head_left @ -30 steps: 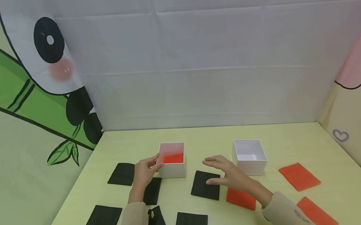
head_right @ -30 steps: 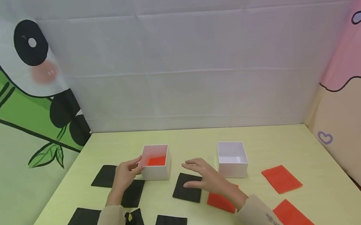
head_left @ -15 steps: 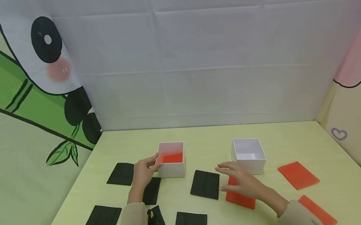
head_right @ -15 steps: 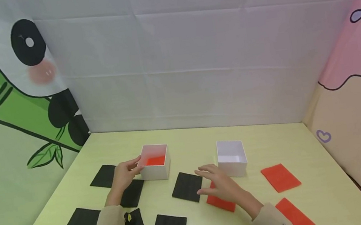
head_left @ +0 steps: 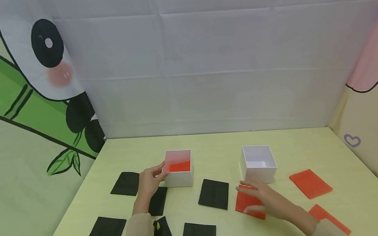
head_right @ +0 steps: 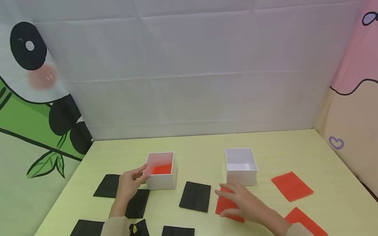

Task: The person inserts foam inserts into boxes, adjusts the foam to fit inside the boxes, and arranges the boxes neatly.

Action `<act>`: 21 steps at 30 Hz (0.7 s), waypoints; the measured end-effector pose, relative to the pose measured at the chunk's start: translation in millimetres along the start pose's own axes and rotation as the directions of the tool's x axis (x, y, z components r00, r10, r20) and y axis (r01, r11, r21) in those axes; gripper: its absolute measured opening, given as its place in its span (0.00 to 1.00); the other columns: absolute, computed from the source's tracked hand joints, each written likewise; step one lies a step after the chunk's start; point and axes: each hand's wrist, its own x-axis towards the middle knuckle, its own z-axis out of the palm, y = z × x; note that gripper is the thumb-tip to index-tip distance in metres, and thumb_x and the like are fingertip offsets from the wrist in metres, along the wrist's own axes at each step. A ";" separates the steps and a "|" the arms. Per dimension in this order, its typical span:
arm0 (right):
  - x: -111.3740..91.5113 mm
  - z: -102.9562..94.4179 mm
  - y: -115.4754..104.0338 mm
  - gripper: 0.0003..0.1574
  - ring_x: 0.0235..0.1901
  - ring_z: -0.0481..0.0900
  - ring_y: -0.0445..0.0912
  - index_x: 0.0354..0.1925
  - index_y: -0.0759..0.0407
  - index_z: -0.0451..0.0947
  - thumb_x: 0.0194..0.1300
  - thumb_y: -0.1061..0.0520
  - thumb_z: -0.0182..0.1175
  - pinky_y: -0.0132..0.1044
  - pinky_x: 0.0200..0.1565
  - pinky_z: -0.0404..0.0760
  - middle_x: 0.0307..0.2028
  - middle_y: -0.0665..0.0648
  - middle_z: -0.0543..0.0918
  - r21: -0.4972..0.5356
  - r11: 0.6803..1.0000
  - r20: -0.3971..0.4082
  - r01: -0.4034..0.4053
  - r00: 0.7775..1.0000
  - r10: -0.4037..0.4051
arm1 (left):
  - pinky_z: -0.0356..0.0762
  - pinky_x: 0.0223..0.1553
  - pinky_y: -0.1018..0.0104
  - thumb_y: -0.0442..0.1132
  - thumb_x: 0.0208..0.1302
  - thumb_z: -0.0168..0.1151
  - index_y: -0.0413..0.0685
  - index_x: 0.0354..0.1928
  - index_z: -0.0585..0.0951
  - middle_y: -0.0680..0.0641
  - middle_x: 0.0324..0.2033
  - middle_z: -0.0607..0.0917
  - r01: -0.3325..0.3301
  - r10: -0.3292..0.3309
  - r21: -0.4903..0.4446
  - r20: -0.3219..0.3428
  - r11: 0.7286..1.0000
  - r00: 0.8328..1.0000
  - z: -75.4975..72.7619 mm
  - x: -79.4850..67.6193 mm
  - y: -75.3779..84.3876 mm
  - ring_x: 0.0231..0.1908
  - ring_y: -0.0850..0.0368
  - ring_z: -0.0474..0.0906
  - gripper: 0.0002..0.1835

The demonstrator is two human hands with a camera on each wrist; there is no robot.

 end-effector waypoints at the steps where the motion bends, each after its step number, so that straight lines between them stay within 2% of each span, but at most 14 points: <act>1: -2.5 0.4 0.5 0.37 0.53 0.65 0.55 0.55 0.59 0.72 0.51 0.42 0.63 0.48 0.47 0.72 0.55 0.61 0.69 -0.013 1.000 0.003 0.005 1.000 -0.005 | 0.73 0.44 0.54 0.39 0.53 0.64 0.46 0.57 0.73 0.36 0.50 0.75 0.004 -0.004 -0.002 0.000 1.000 1.000 0.3 0.1 -0.2 0.35 0.50 0.81 0.26; 7: -14.0 1.8 5.0 0.36 0.53 0.66 0.57 0.55 0.59 0.72 0.49 0.47 0.66 0.51 0.47 0.71 0.55 0.64 0.69 -0.015 1.000 0.060 -0.023 0.998 0.024 | 0.72 0.44 0.53 0.39 0.54 0.64 0.46 0.56 0.73 0.36 0.49 0.76 -0.005 0.005 0.000 0.000 1.000 1.000 0.7 -0.2 -1.3 0.35 0.50 0.81 0.26; 14: -21.8 6.2 13.6 0.33 0.51 0.68 0.56 0.52 0.59 0.75 0.49 0.46 0.66 0.50 0.46 0.71 0.52 0.63 0.71 -0.056 0.998 0.082 -0.001 0.997 0.005 | 0.72 0.44 0.53 0.38 0.54 0.63 0.46 0.57 0.73 0.36 0.50 0.75 -0.005 0.005 -0.001 0.002 1.000 1.000 0.2 -1.0 -1.9 0.37 0.49 0.81 0.26; 21: -23.3 6.9 17.5 0.31 0.52 0.66 0.60 0.52 0.59 0.76 0.50 0.48 0.65 0.53 0.48 0.68 0.53 0.64 0.71 -0.056 0.998 0.170 -0.030 0.985 0.039 | 0.72 0.44 0.53 0.39 0.54 0.64 0.46 0.57 0.73 0.36 0.50 0.75 -0.005 0.005 -0.011 0.003 1.000 1.000 0.6 0.5 -2.7 0.36 0.49 0.81 0.26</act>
